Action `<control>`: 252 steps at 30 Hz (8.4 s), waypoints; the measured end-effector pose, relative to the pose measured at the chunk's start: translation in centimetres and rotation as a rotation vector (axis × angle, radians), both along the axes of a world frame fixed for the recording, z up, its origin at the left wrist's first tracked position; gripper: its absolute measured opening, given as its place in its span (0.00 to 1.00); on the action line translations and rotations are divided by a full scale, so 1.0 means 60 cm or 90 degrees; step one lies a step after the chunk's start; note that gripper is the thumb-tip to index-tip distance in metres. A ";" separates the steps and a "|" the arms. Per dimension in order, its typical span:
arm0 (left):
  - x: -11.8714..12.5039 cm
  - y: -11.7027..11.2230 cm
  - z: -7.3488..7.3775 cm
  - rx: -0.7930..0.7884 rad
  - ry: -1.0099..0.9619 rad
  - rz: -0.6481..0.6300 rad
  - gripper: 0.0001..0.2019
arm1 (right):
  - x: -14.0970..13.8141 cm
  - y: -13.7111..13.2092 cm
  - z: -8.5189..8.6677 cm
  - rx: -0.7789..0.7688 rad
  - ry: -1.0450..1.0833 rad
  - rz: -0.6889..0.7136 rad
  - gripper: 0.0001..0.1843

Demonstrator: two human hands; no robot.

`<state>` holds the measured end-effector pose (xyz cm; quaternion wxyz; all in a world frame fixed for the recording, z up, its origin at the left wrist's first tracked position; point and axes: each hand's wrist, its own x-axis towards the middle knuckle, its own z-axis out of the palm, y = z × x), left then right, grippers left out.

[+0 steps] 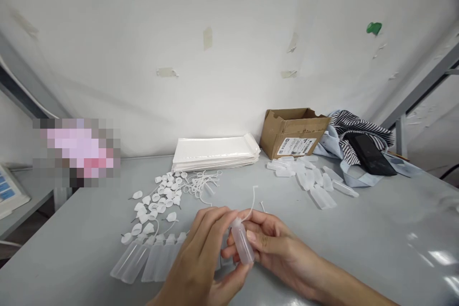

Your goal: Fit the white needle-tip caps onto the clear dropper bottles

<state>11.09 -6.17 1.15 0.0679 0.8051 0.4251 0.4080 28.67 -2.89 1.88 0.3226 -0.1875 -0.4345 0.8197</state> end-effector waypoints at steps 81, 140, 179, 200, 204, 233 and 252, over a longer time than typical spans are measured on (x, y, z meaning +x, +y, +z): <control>-0.127 0.124 -0.003 -0.129 0.263 0.181 0.15 | 0.163 0.163 -0.015 0.695 -1.043 -0.329 0.17; -0.087 0.082 0.039 -0.177 -0.211 0.198 0.07 | 0.040 0.044 0.007 0.156 -0.269 -0.259 0.14; -0.001 0.018 0.037 -0.604 -0.592 -0.007 0.14 | 0.010 -0.003 -0.002 0.390 -0.193 -0.314 0.04; 0.017 0.012 0.037 -0.704 -0.679 -0.081 0.10 | 0.012 -0.011 0.002 0.357 -0.187 -0.347 0.12; 0.016 0.012 0.032 -0.671 -0.633 -0.044 0.12 | 0.012 -0.012 -0.002 0.402 -0.183 -0.359 0.10; 0.014 0.014 0.025 -0.315 -0.229 -0.031 0.06 | 0.006 -0.007 0.011 0.168 -0.186 -0.232 0.13; 0.019 0.004 -0.001 0.054 -0.015 -0.017 0.19 | 0.015 0.004 0.003 0.101 -0.102 -0.192 0.11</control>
